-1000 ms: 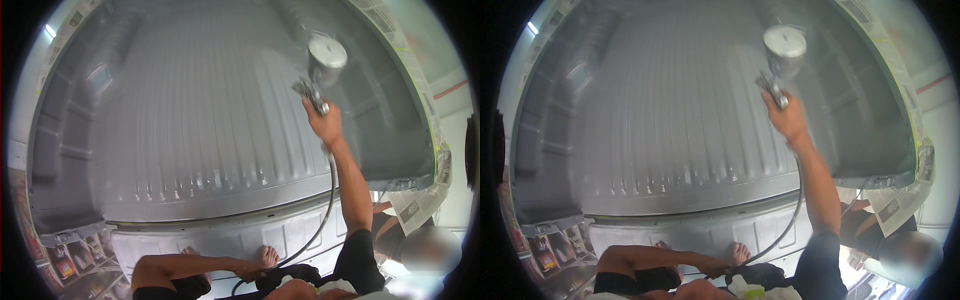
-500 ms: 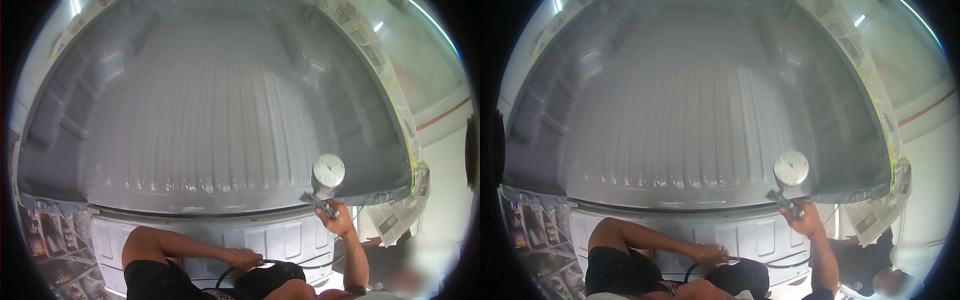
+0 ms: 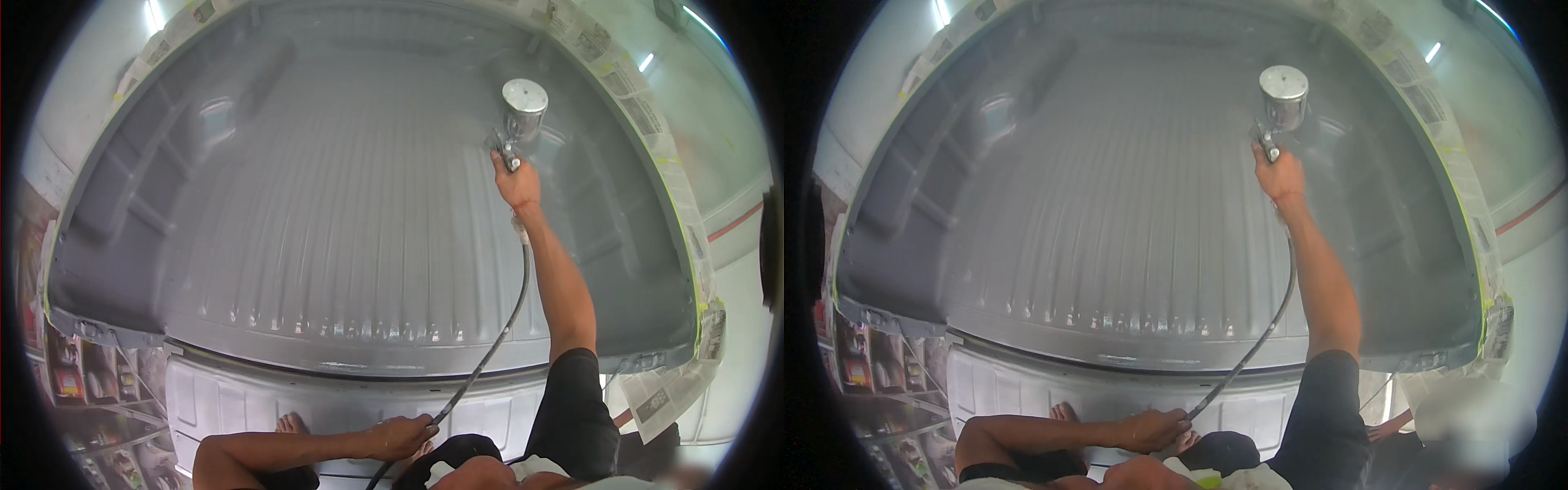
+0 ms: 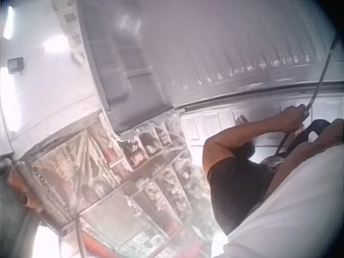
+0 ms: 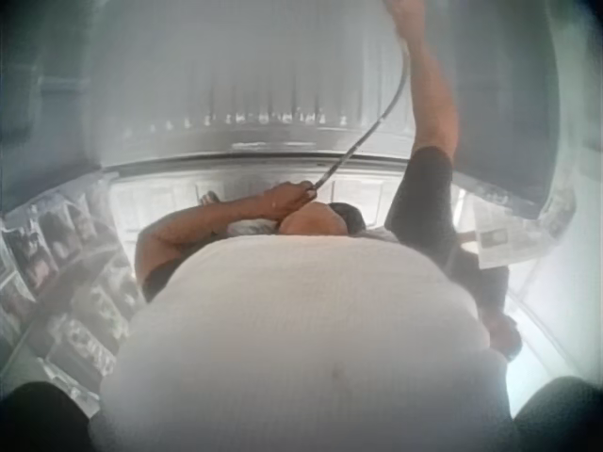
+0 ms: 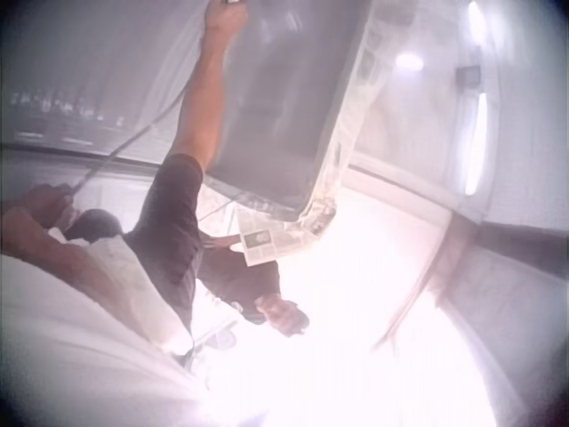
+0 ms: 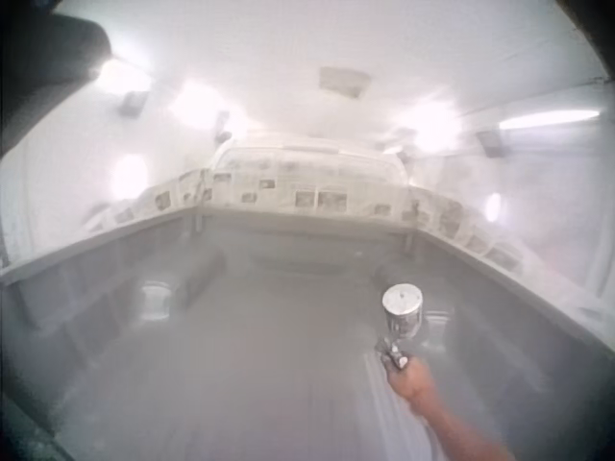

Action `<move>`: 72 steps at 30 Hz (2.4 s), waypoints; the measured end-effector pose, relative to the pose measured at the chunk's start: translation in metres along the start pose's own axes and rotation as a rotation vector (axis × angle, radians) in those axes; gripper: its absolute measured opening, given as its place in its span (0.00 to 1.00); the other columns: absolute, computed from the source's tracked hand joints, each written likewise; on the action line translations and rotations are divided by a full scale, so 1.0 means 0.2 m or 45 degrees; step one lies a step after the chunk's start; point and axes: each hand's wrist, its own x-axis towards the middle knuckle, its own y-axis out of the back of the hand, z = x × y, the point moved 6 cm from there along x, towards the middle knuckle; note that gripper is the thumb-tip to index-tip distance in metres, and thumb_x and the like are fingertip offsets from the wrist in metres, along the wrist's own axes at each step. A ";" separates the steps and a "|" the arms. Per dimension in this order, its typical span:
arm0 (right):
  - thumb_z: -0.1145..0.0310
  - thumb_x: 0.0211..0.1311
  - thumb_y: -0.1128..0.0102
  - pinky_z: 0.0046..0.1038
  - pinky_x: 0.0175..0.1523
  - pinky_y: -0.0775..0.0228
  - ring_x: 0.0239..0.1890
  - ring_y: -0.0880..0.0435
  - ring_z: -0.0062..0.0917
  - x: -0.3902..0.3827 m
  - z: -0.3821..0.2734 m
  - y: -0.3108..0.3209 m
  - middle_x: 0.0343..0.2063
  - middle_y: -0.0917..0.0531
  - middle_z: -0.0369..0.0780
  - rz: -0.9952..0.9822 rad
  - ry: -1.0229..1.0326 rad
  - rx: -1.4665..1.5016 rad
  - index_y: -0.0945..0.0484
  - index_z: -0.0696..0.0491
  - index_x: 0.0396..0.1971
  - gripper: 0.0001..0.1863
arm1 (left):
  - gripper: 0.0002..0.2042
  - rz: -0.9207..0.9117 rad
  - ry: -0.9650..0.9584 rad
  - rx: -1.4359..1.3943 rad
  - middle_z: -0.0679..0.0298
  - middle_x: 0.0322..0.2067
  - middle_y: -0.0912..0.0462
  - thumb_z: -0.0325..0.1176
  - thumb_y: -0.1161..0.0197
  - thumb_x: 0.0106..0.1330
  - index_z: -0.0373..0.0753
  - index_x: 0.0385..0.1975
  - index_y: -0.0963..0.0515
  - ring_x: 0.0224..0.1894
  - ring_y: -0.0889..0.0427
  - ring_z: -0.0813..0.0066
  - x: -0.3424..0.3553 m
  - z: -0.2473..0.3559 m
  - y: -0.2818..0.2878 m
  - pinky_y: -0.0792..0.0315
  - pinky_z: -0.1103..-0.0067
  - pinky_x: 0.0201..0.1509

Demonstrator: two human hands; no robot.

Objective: Spray paint the interior and tailgate of a pickup truck bed using a pneumatic spray gun.

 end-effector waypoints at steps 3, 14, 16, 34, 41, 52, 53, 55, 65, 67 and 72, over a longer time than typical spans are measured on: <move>0.46 0.63 0.41 0.47 0.45 0.27 0.40 0.18 0.56 0.02 0.02 -0.01 0.31 0.16 0.56 0.027 -0.040 -0.002 0.17 0.60 0.36 0.27 | 0.18 -0.076 0.138 0.029 0.43 0.39 0.19 0.45 0.54 0.76 0.35 0.51 0.30 0.41 0.18 0.38 0.04 -0.08 -0.03 0.26 0.54 0.45; 0.57 0.62 0.34 0.38 0.32 0.28 0.26 0.18 0.50 -0.97 0.23 0.49 0.20 0.18 0.51 -0.159 -0.189 0.129 0.19 0.61 0.31 0.19 | 0.20 -0.456 0.203 0.110 0.44 0.41 0.18 0.46 0.58 0.76 0.36 0.50 0.28 0.45 0.18 0.40 0.30 -0.49 -0.55 0.28 0.53 0.51; 0.58 0.60 0.32 0.37 0.31 0.28 0.25 0.18 0.48 -1.18 0.25 0.62 0.20 0.19 0.51 -0.175 -0.134 0.067 0.19 0.61 0.30 0.18 | 0.21 -0.446 0.160 0.165 0.43 0.41 0.18 0.47 0.59 0.76 0.35 0.50 0.28 0.46 0.18 0.40 0.37 -0.51 -0.63 0.28 0.52 0.51; 0.53 0.57 0.30 0.35 0.42 0.25 0.31 0.18 0.37 -1.36 0.45 0.92 0.25 0.16 0.52 -0.670 -0.150 -0.222 0.16 0.61 0.38 0.23 | 0.23 -0.332 -0.191 0.075 0.49 0.40 0.15 0.54 0.52 0.73 0.46 0.55 0.21 0.43 0.16 0.51 0.57 -0.06 -0.43 0.24 0.64 0.47; 0.44 0.62 0.40 0.43 0.44 0.25 0.38 0.17 0.53 -0.60 0.44 0.47 0.29 0.15 0.54 -0.454 -0.131 -0.165 0.17 0.58 0.38 0.28 | 0.23 -0.014 -0.179 -0.106 0.49 0.41 0.16 0.52 0.51 0.74 0.42 0.56 0.22 0.42 0.17 0.51 0.53 -0.19 -0.27 0.25 0.67 0.50; 0.44 0.63 0.42 0.48 0.45 0.27 0.39 0.18 0.54 -0.18 0.36 0.13 0.31 0.16 0.57 -0.066 -0.059 -0.109 0.18 0.59 0.38 0.28 | 0.23 0.176 0.010 -0.208 0.47 0.39 0.16 0.50 0.53 0.76 0.39 0.57 0.24 0.41 0.17 0.55 0.44 -0.16 -0.15 0.27 0.69 0.49; 0.44 0.63 0.41 0.47 0.45 0.27 0.39 0.18 0.54 -0.23 0.35 0.16 0.30 0.16 0.57 -0.019 -0.012 -0.090 0.18 0.60 0.37 0.28 | 0.23 0.164 0.027 -0.175 0.47 0.39 0.17 0.50 0.54 0.76 0.40 0.57 0.23 0.40 0.17 0.54 0.45 -0.18 -0.16 0.27 0.68 0.48; 0.46 0.63 0.40 0.47 0.43 0.26 0.37 0.17 0.54 -0.36 0.38 0.21 0.29 0.16 0.56 -0.118 -0.047 -0.101 0.18 0.60 0.35 0.27 | 0.23 0.139 0.044 -0.139 0.46 0.38 0.17 0.50 0.54 0.76 0.40 0.57 0.23 0.40 0.17 0.53 0.46 -0.21 -0.20 0.27 0.68 0.47; 0.58 0.57 0.31 0.38 0.29 0.28 0.23 0.18 0.47 -1.38 0.43 0.80 0.19 0.18 0.50 -0.331 -0.169 -0.021 0.19 0.60 0.26 0.17 | 0.22 -0.146 -0.188 0.020 0.48 0.36 0.16 0.53 0.50 0.72 0.44 0.50 0.19 0.40 0.17 0.46 0.56 -0.17 -0.49 0.24 0.63 0.47; 0.63 0.57 0.31 0.36 0.29 0.30 0.21 0.21 0.43 -1.59 0.41 0.92 0.18 0.20 0.49 -0.317 -0.124 -0.022 0.20 0.60 0.26 0.15 | 0.19 -0.208 -0.203 0.052 0.50 0.37 0.15 0.51 0.49 0.71 0.49 0.51 0.18 0.41 0.17 0.46 0.58 -0.16 -0.53 0.24 0.60 0.47; 0.66 0.53 0.27 0.33 0.27 0.31 0.20 0.18 0.38 -1.97 0.36 1.21 0.19 0.19 0.48 -0.508 -0.341 -0.068 0.20 0.61 0.23 0.13 | 0.18 -0.374 -0.285 0.032 0.53 0.33 0.14 0.52 0.48 0.71 0.53 0.52 0.18 0.37 0.16 0.50 0.60 -0.10 -0.61 0.24 0.60 0.42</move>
